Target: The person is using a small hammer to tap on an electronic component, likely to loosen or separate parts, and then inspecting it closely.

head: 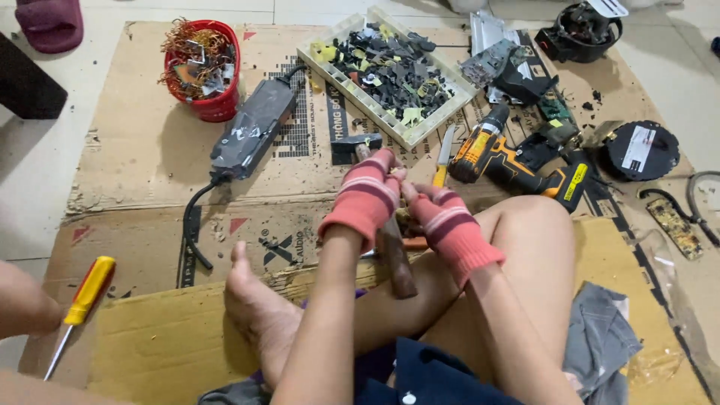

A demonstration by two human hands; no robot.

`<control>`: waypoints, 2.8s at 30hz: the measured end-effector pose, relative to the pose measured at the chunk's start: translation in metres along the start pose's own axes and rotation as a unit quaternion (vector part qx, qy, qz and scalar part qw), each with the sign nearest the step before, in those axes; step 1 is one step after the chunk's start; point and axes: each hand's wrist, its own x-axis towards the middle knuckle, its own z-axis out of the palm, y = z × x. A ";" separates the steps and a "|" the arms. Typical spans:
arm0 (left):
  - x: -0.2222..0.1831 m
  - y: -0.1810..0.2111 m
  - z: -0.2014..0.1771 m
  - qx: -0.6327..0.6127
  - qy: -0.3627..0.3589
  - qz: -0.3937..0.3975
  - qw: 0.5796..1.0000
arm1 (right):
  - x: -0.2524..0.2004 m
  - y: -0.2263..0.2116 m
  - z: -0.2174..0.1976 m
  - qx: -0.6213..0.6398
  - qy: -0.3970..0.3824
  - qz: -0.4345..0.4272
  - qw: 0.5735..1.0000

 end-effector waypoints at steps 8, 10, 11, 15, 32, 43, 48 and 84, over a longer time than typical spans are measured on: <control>-0.015 -0.011 -0.027 0.144 0.023 0.044 0.988 | 0.042 0.051 0.029 0.248 -0.034 -0.007 0.968; -0.020 -0.014 -0.031 0.144 0.055 0.037 0.987 | -0.002 0.015 0.037 0.317 -0.068 0.004 0.946; -0.019 -0.019 -0.035 0.146 0.074 0.025 0.986 | -0.021 -0.002 0.044 0.387 -0.093 0.029 0.917; 0.006 -0.037 -0.056 0.163 0.068 0.017 0.984 | -0.074 -0.029 0.070 0.344 -0.134 0.069 0.927; -0.103 -0.041 -0.105 -0.028 -0.003 0.031 0.999 | -0.026 0.001 0.077 0.192 -0.144 -0.068 0.968; -0.040 -0.054 -0.062 -0.313 0.055 0.127 0.940 | -0.042 -0.023 0.081 0.368 -0.111 -0.058 0.922; -0.010 -0.071 -0.048 -0.398 0.084 0.121 0.906 | -0.026 -0.009 0.078 0.471 -0.163 -0.063 0.864; -0.001 -0.099 -0.035 -0.325 -0.028 -0.107 0.939 | -0.079 -0.013 0.096 -0.198 0.035 -0.140 0.969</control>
